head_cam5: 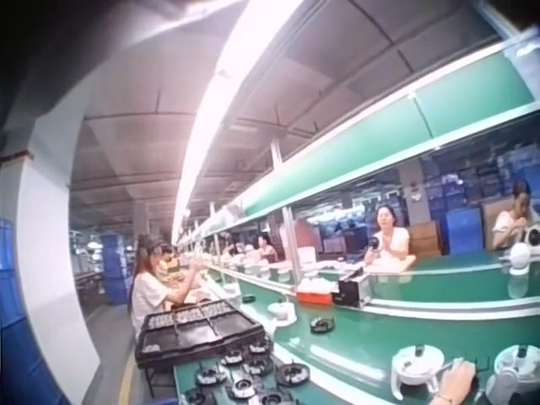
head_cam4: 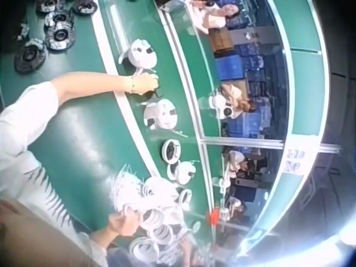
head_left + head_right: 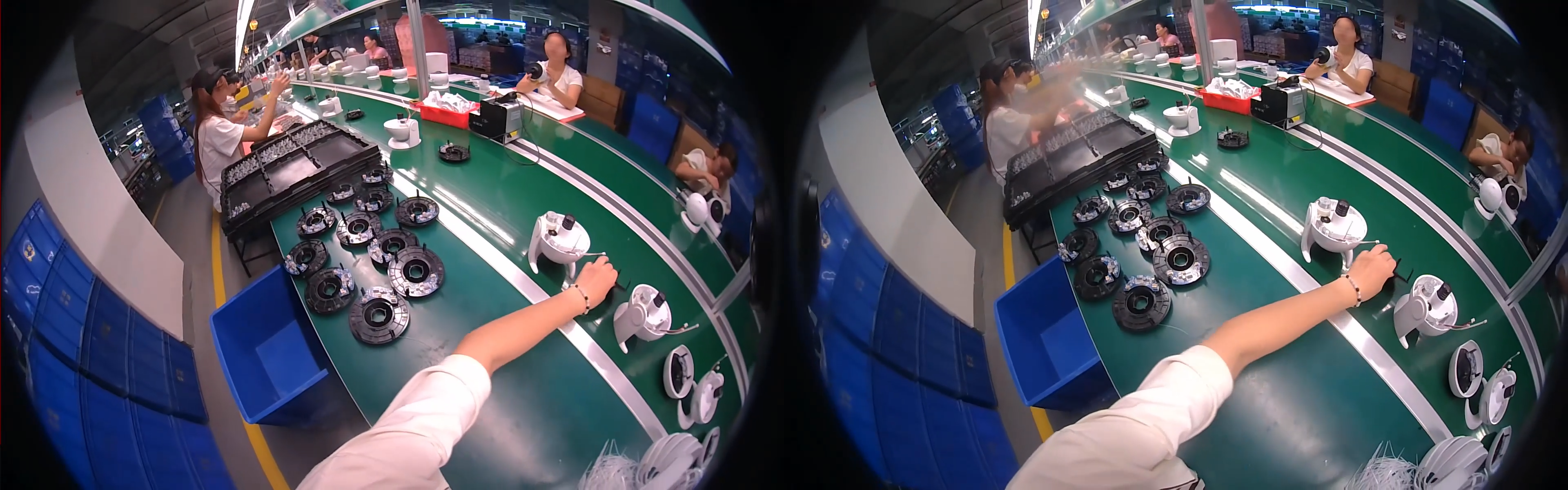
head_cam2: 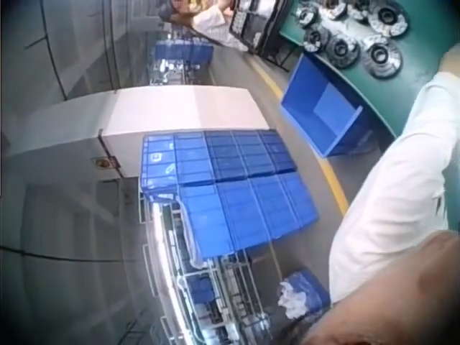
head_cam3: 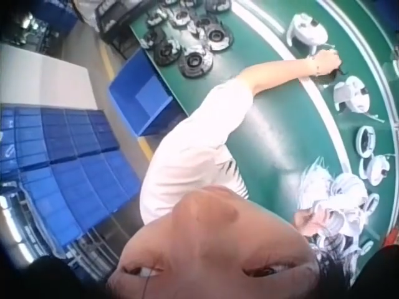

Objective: Assembling plastic housing components onto dome security camera lens modules at a factory workstation.

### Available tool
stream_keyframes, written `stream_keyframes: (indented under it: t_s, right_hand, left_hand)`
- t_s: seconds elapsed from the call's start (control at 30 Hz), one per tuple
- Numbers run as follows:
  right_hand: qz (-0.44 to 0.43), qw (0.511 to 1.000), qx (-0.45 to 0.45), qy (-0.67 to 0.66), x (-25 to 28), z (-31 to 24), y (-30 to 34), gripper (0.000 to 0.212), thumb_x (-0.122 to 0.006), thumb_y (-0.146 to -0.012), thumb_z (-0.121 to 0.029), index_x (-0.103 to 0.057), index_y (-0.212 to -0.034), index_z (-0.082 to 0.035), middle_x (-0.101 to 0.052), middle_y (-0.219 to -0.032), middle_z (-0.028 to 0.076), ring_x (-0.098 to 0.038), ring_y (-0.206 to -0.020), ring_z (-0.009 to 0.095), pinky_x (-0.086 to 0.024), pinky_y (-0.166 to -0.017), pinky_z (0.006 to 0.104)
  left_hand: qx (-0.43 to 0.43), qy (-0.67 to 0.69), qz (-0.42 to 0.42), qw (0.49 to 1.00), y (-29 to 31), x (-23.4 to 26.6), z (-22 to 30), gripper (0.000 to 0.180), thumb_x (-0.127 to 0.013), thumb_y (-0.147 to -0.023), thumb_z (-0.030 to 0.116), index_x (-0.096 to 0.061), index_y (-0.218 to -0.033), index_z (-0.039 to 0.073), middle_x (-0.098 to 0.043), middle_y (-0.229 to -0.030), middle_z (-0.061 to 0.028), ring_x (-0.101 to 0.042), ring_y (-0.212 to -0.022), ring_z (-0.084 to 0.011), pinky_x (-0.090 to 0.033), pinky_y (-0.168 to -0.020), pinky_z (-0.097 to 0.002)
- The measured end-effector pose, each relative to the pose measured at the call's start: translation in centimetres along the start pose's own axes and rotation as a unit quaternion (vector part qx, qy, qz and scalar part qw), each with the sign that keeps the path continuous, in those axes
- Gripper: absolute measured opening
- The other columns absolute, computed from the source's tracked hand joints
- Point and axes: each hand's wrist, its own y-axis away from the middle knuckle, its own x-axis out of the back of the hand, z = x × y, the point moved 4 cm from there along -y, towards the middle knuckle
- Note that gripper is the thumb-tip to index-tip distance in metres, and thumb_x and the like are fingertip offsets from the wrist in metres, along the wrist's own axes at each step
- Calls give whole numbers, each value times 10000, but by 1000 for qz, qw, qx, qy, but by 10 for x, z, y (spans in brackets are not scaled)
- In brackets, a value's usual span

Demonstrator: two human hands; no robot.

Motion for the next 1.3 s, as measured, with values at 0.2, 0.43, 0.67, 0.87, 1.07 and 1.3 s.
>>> stream_keyframes:
  t_s: [0.2,0.43,0.67,0.87,1.07,1.3]
  right_hand:
    - [-58,950,58,-302,-2,-62,-24,263,-497,-643,4,-540,-899,45,-561,-767,188,-561,-694,344,-446,-691,487]
    - [-156,922,54,-351,-35,-109,-25,100,-620,-711,-75,-562,-777,-28,-557,-714,120,-540,-652,293,-445,-621,392]
    - [-385,851,66,-350,-68,-136,-17,113,-587,-728,-148,-566,-790,-56,-562,-731,113,-528,-658,303,-413,-614,386]
    - [-430,860,39,-271,-70,-135,-40,775,-732,-527,-307,-404,-1180,-50,-302,-1274,208,-238,-1198,392,-150,-982,537]
    - [-473,844,27,-254,-83,-130,-37,961,-760,-478,-338,-290,-1272,-67,-169,-1339,243,-121,-1245,419,-112,-986,547]
    - [-440,853,17,-278,-82,-125,-49,1005,-772,-459,-366,-271,-1255,-13,-117,-1345,277,-147,-1225,443,-163,-986,517]
  left_hand:
    - [-135,79,98,983,71,89,12,102,-568,-681,118,-524,-692,26,-539,-785,-80,-496,-925,-259,-445,-700,-335]
    - [-214,19,39,976,170,136,37,237,-589,-647,148,-559,-820,-11,-550,-966,-130,-551,-728,-205,-458,-612,-289]
    - [-138,169,-182,959,185,150,43,205,-607,-711,259,-556,-705,61,-563,-781,-55,-561,-687,-234,-458,-563,-321]
    - [-60,248,0,967,141,164,36,180,-566,-740,155,-531,-871,37,-549,-866,-115,-528,-832,-276,-445,-655,-348]
    - [-50,137,-261,954,149,101,46,602,-650,-648,268,-394,-1136,26,-433,-1066,-158,-498,-902,-320,-445,-699,-425]
    - [-28,138,-282,949,143,119,52,963,-745,-547,224,-183,-1303,23,-477,-984,-180,-513,-878,-324,-460,-700,-385]
